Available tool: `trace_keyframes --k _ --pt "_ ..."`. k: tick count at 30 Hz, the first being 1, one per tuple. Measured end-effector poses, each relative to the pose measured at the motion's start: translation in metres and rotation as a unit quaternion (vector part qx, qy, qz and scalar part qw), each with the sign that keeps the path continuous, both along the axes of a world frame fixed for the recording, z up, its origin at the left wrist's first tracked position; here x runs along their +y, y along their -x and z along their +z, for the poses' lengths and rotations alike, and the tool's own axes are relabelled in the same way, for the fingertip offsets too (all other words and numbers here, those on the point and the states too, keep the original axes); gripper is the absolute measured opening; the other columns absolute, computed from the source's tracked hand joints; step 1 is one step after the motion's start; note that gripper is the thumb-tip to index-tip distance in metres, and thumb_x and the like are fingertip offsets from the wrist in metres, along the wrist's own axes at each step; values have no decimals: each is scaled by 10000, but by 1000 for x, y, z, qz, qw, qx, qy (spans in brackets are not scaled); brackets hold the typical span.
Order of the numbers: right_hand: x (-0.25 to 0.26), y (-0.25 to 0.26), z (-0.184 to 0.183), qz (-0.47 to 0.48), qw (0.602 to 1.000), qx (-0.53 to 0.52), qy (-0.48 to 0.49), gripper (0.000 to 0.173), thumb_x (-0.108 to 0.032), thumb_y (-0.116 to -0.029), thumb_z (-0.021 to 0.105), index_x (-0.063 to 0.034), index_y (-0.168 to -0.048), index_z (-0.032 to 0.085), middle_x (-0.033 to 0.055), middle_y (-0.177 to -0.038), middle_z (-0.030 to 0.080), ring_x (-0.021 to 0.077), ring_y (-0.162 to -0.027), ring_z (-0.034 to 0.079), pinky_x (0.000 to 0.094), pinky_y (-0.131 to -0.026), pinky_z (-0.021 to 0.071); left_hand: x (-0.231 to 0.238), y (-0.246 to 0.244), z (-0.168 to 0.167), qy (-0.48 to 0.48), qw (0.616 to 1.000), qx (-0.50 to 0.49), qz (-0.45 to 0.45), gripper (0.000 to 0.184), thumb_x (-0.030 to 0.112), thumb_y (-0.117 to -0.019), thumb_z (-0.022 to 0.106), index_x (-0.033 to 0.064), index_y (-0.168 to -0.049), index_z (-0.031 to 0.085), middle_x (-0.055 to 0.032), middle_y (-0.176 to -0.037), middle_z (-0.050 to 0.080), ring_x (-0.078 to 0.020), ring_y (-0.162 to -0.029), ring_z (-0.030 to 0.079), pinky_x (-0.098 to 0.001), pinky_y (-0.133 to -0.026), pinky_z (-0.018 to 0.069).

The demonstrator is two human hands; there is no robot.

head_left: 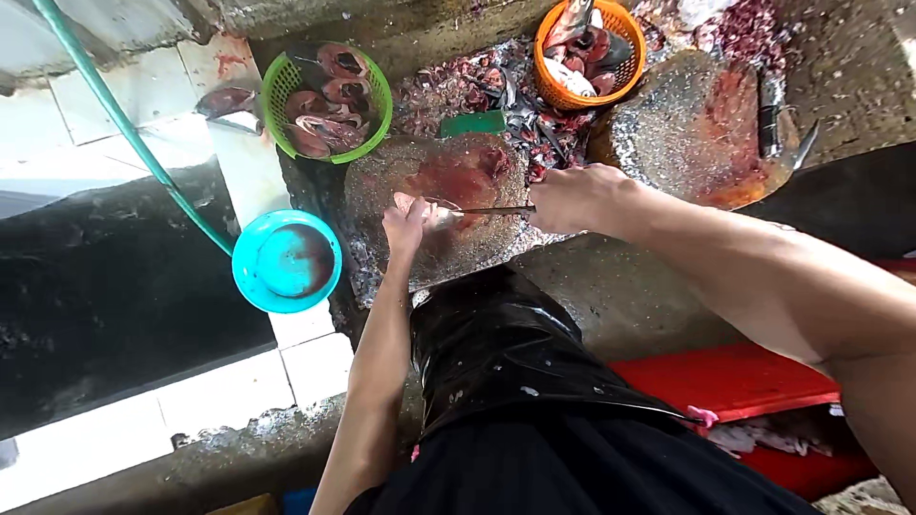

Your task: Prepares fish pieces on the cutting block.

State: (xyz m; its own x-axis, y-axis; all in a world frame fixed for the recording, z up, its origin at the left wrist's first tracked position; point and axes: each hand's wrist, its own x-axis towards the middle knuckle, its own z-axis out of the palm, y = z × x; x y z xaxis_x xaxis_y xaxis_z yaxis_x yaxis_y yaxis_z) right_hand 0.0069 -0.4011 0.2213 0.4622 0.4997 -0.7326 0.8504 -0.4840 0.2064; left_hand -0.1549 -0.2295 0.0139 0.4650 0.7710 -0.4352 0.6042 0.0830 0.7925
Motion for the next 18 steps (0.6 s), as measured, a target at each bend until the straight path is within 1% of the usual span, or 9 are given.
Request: trace_keyframes --k 3,5,7,9,12,13,15,17,18 --pt "2 1 3 -14 1000 -10 15 362 -419 -996 567 -80 -905 656 196 -921 671 429 -901 682 626 -637 509 0 0 -1 3 1000 -7 -1 577 491 -968 668 -54 -1147 607 -228 -1053 692 -335 -1044 694 -544 -940 547" --pt "4 -1 2 -15 1000 -13 19 377 -431 -996 566 -80 -887 652 194 -903 669 424 -894 683 623 -636 511 0 -1 0 0 1000 -10 1 557 484 -970 667 -53 -1109 615 -219 -1014 694 -328 -1007 700 -541 -915 552" --pt "6 0 -1 -13 999 -9 28 390 -446 -995 569 -78 -898 656 199 -911 669 431 -895 683 634 -636 513 -1 -1 1 -3 1000 -12 -5 547 484 -974 660 -51 -1080 617 -212 -990 694 -325 -989 702 -540 -897 558" --pt "11 3 -5 -5 999 -2 36 372 -416 -993 571 -69 -888 657 203 -915 666 432 -901 680 637 -635 508 -2 -2 2 -13 1000 -17 -22 542 485 -971 662 -52 -1036 626 -210 -967 692 -326 -970 704 -544 -887 560" --pt "21 16 -21 -8 1000 17 18 266 -304 -971 612 -47 -971 684 232 -997 680 471 -981 670 692 -687 506 -5 -6 8 -39 997 -5 -66 546 497 -967 660 -48 -946 647 -211 -921 694 -339 -940 708 -557 -862 559" --pt "22 22 -30 -17 1000 22 8 244 -262 -962 630 -29 -1007 691 251 -1050 678 489 -1021 659 710 -710 508 -6 -8 11 -43 996 8 -72 550 500 -971 651 -49 -942 647 -216 -929 691 -348 -952 705 -562 -868 555" --pt "19 37 -48 -38 999 26 -7 224 -207 -961 642 -16 -1071 681 254 -1134 662 494 -1053 650 699 -721 528 -4 -11 9 -33 998 20 -41 550 482 -969 661 -66 -1018 650 -235 -986 695 -360 -1000 699 -565 -900 549" --pt "8 45 -61 -56 998 20 -30 188 -163 -985 592 -3 -1063 652 263 -1086 662 491 -982 672 671 -675 544 6 -16 0 13 1000 -6 7 574 446 -963 684 -72 -1197 604 -252 -1121 677 -355 -1092 676 -548 -967 544" --pt "-1 47 -71 -65 997 11 -45 197 -161 -1002 548 10 -1054 629 267 -1034 661 490 -937 681 656 -652 546 10 -19 -4 33 999 -24 27 561 422 -958 694 -58 -1229 594 -242 -1140 676 -341 -1092 678 -537 -966 552"
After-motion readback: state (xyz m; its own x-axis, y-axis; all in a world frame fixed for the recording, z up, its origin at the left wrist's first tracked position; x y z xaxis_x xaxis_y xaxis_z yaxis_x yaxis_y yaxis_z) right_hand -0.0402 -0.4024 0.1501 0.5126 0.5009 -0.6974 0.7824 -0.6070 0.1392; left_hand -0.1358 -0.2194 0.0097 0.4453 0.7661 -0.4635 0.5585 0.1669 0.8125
